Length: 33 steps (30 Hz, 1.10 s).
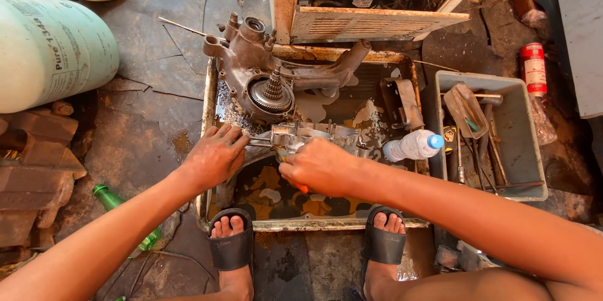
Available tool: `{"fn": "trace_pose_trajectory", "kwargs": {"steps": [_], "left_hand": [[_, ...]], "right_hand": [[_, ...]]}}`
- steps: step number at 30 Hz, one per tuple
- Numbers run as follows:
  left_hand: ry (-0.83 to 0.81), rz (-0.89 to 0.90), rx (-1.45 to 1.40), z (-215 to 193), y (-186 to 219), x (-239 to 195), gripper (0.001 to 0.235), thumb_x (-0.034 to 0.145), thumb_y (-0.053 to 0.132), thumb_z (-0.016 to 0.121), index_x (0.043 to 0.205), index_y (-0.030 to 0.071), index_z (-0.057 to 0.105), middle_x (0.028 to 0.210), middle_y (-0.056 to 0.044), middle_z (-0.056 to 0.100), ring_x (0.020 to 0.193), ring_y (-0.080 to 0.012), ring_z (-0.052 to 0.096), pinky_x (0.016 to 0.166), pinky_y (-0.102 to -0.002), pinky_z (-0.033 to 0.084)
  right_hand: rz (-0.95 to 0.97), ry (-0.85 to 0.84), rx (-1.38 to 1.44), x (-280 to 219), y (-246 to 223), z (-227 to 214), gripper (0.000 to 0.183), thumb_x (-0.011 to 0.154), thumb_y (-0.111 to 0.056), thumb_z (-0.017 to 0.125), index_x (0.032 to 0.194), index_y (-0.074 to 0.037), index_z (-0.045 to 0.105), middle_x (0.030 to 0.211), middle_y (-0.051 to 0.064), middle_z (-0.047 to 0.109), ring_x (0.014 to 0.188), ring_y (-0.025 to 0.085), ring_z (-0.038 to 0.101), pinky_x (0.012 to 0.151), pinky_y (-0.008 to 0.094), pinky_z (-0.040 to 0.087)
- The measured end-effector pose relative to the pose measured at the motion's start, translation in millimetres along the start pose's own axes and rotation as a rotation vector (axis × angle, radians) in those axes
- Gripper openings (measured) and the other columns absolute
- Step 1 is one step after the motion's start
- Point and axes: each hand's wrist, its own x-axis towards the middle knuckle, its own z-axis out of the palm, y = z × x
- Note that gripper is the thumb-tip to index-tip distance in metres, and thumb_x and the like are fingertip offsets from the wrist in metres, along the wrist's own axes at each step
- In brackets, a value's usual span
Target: Cleaning motorcycle engine parts with a brush and solvent in a metal tray
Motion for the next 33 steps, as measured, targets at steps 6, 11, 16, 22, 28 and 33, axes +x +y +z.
{"fn": "trace_pose_trajectory", "kwargs": {"steps": [6, 11, 16, 22, 28, 33], "left_hand": [[-0.019, -0.011, -0.01, 1, -4, -3, 0.021, 0.092, 0.028, 0.058, 0.109, 0.014, 0.062, 0.102, -0.008, 0.059, 0.098, -0.0307, 0.06, 0.077, -0.043, 0.046], [-0.037, -0.02, -0.014, -10, 1, -1, 0.019, 0.093, 0.026, 0.058, 0.107, 0.014, 0.061, 0.103, -0.009, 0.059, 0.102, -0.0313, 0.06, 0.079, -0.043, 0.047], [-0.282, -0.073, -0.023, -33, 6, 10, 0.021, 0.097, 0.025, 0.054, 0.114, 0.017, 0.061, 0.112, -0.009, 0.06, 0.113, -0.0282, 0.059, 0.088, -0.041, 0.048], [-0.511, -0.123, -0.022, -44, 5, 17, 0.032, 0.098, 0.029, 0.054, 0.127, 0.017, 0.059, 0.127, -0.01, 0.058, 0.126, -0.0292, 0.056, 0.103, -0.047, 0.048], [-0.182, -0.04, 0.014, -17, -10, 5, 0.024, 0.094, 0.028, 0.058, 0.112, 0.012, 0.063, 0.106, -0.012, 0.063, 0.108, -0.0327, 0.062, 0.084, -0.045, 0.051], [-0.365, -0.091, 0.026, -35, -3, 8, 0.028, 0.098, 0.029, 0.055, 0.121, 0.016, 0.062, 0.115, -0.01, 0.065, 0.116, -0.0277, 0.062, 0.09, -0.041, 0.051]], "right_hand": [[-0.025, 0.086, -0.095, 13, -4, 0, 0.012, 0.091, -0.02, 0.06, 0.09, -0.009, 0.065, 0.079, 0.008, 0.073, 0.063, 0.023, 0.072, 0.056, 0.038, 0.057], [0.049, -0.068, 0.205, 24, 16, -37, 0.021, 0.098, -0.015, 0.053, 0.085, -0.01, 0.069, 0.073, 0.005, 0.071, 0.064, 0.023, 0.072, 0.059, 0.034, 0.058], [0.118, -0.062, 0.252, 26, 23, -43, 0.031, 0.095, -0.027, 0.051, 0.072, -0.009, 0.062, 0.06, 0.012, 0.065, 0.057, 0.037, 0.068, 0.054, 0.046, 0.056], [0.096, -0.017, 0.101, 29, 14, -24, 0.029, 0.091, -0.026, 0.056, 0.066, -0.015, 0.063, 0.058, 0.006, 0.064, 0.052, 0.029, 0.066, 0.051, 0.04, 0.054], [0.02, -0.225, -0.062, 23, -4, -11, 0.011, 0.094, -0.014, 0.063, 0.091, -0.008, 0.072, 0.083, 0.01, 0.075, 0.073, 0.024, 0.075, 0.067, 0.038, 0.061], [-0.134, -0.294, -0.287, 20, -32, -19, 0.015, 0.092, -0.009, 0.065, 0.104, -0.001, 0.07, 0.099, 0.02, 0.076, 0.091, 0.031, 0.076, 0.08, 0.043, 0.061]]}}
